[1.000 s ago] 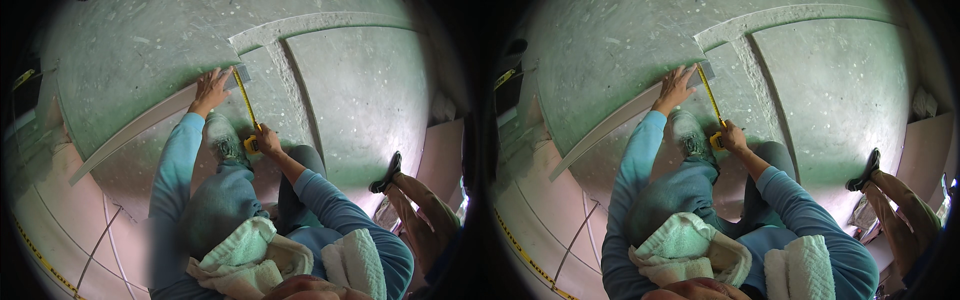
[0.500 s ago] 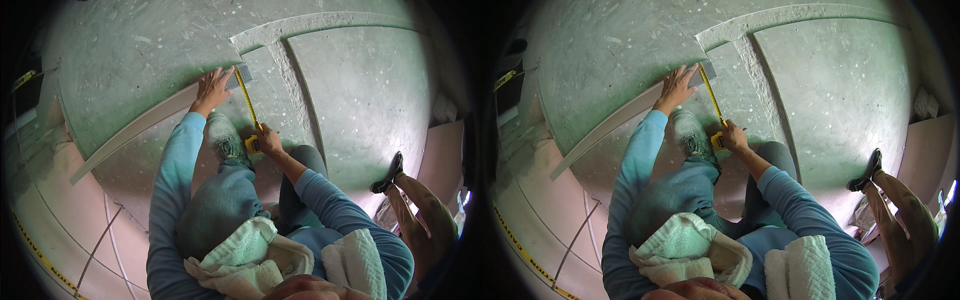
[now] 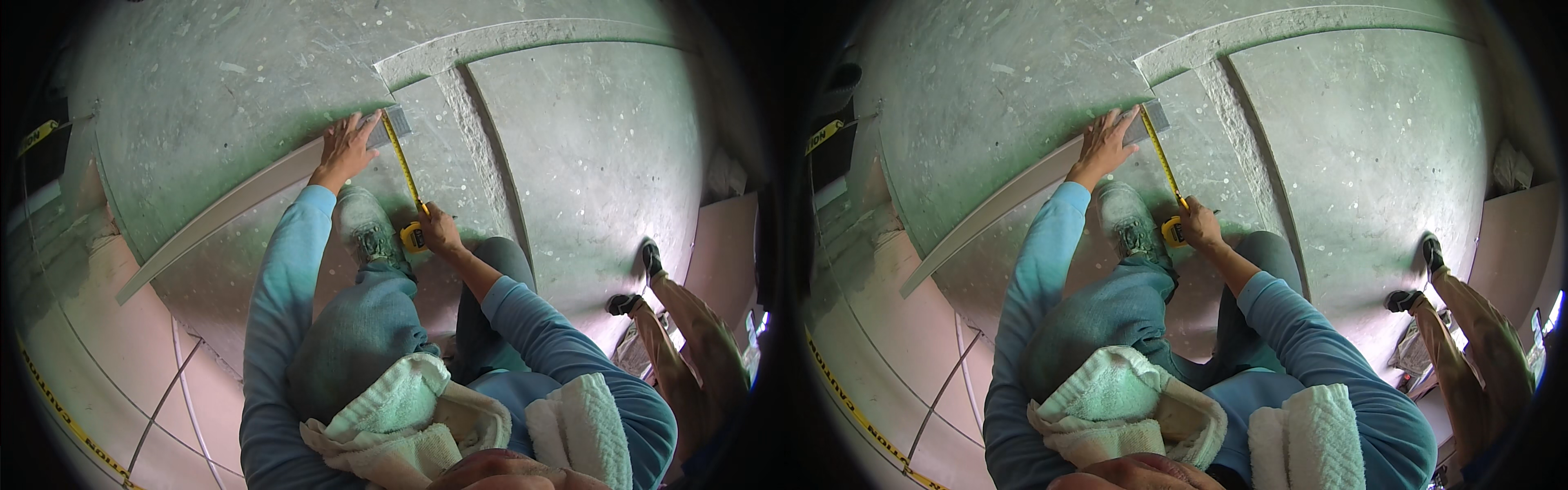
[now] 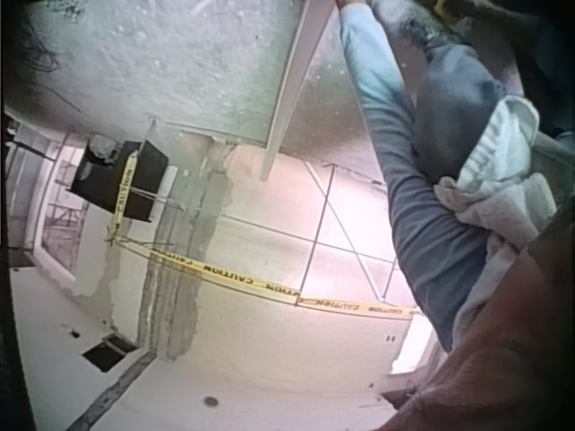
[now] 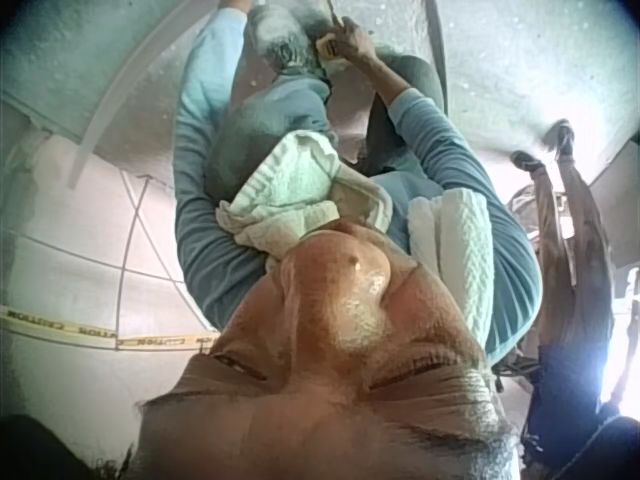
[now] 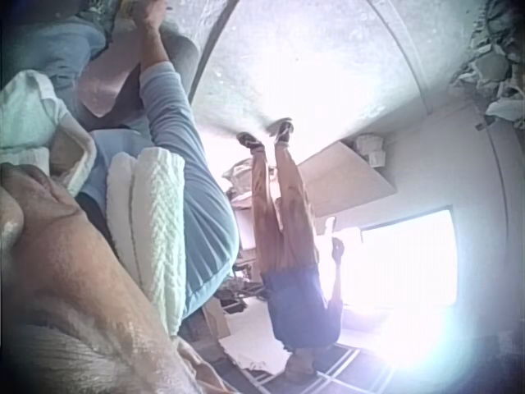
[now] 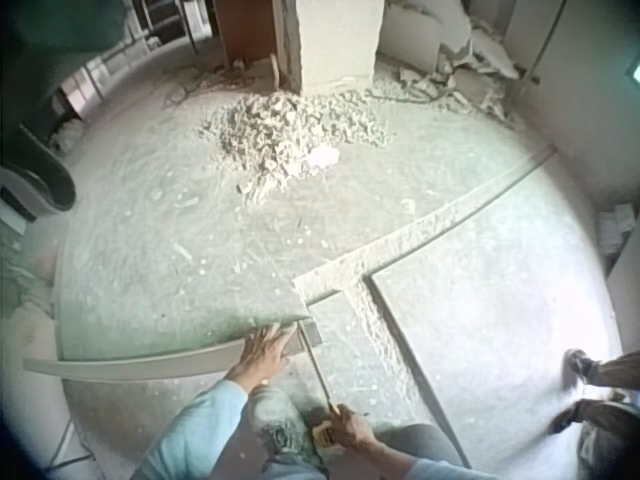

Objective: The person kneels on a concrete floor and uses a tape measure and pencil to measure and mark lines on the floor surface. The person repeatedly extends the tape measure, marks points, and repositions to measure different sections of the floor.

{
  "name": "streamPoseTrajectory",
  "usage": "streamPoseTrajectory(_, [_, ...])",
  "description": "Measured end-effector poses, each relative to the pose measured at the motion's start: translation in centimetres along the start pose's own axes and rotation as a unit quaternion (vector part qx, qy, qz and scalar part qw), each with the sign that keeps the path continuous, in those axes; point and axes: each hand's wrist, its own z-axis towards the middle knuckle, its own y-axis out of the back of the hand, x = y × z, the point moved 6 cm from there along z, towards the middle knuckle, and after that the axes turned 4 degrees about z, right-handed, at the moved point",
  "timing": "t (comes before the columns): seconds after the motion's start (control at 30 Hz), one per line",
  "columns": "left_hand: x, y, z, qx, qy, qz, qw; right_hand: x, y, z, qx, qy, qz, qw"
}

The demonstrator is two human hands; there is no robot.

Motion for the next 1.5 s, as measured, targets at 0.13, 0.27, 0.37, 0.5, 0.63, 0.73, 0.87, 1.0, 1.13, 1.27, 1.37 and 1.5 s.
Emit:
streamPoseTrajectory(0.13, [0.0,0.1,-0.1,-0.011,-0.004,-0.003,1.000,0.0,0.0,0.1,-0.003,0.011,-0.004,1.000])
streamPoseTrajectory(0.27, [-0.2,0.4,0.0,-0.008,-0.007,0.002,1.000,-0.1,-0.1,0.1,-0.012,0.008,-0.007,1.000])
streamPoseTrajectory(0.37, [0.4,0.9,-0.6,0.019,0.028,-0.009,0.999,-0.3,-0.2,0.1,-0.008,-0.009,-0.004,1.000])
streamPoseTrajectory(0.5, [3.3,1.5,-2.3,0.102,0.108,0.056,0.987,0.3,0.5,0.1,-0.011,-0.009,0.015,1.000])
streamPoseTrajectory(0.63, [5.3,1.9,-4.1,0.121,0.113,0.074,0.983,1.9,0.5,-0.4,0.021,-0.005,0.042,0.999])
streamPoseTrajectory(0.73, [7.0,2.4,-4.2,0.116,0.134,0.104,0.979,3.0,0.2,-1.0,0.042,0.008,0.064,0.997])
streamPoseTrajectory(0.87, [9.7,3.8,-2.8,0.108,0.182,0.099,0.972,3.2,0.0,-0.8,0.038,0.041,0.146,0.988])
streamPoseTrajectory(1.0, [10.1,4.3,-2.1,0.124,0.191,0.101,0.968,1.9,-0.3,0.2,0.019,0.006,0.284,0.959])
streamPoseTrajectory(1.13, [5.2,4.6,-3.6,0.005,0.179,-0.022,0.984,1.5,0.5,1.3,-0.021,0.023,0.378,0.925])
streamPoseTrajectory(1.27, [-5.9,-1.4,-5.3,0.208,0.166,-0.496,0.827,2.7,1.6,2.4,-0.070,0.041,0.434,0.898])
streamPoseTrajectory(1.37, [-10.4,-2.4,-5.9,0.244,0.137,-0.602,0.748,3.7,1.7,2.7,-0.081,0.023,0.498,0.863])
streamPoseTrajectory(1.5, [-10.3,-1.7,-4.7,0.234,0.109,-0.499,0.827,4.0,3.9,4.0,-0.093,-0.010,0.484,0.870])
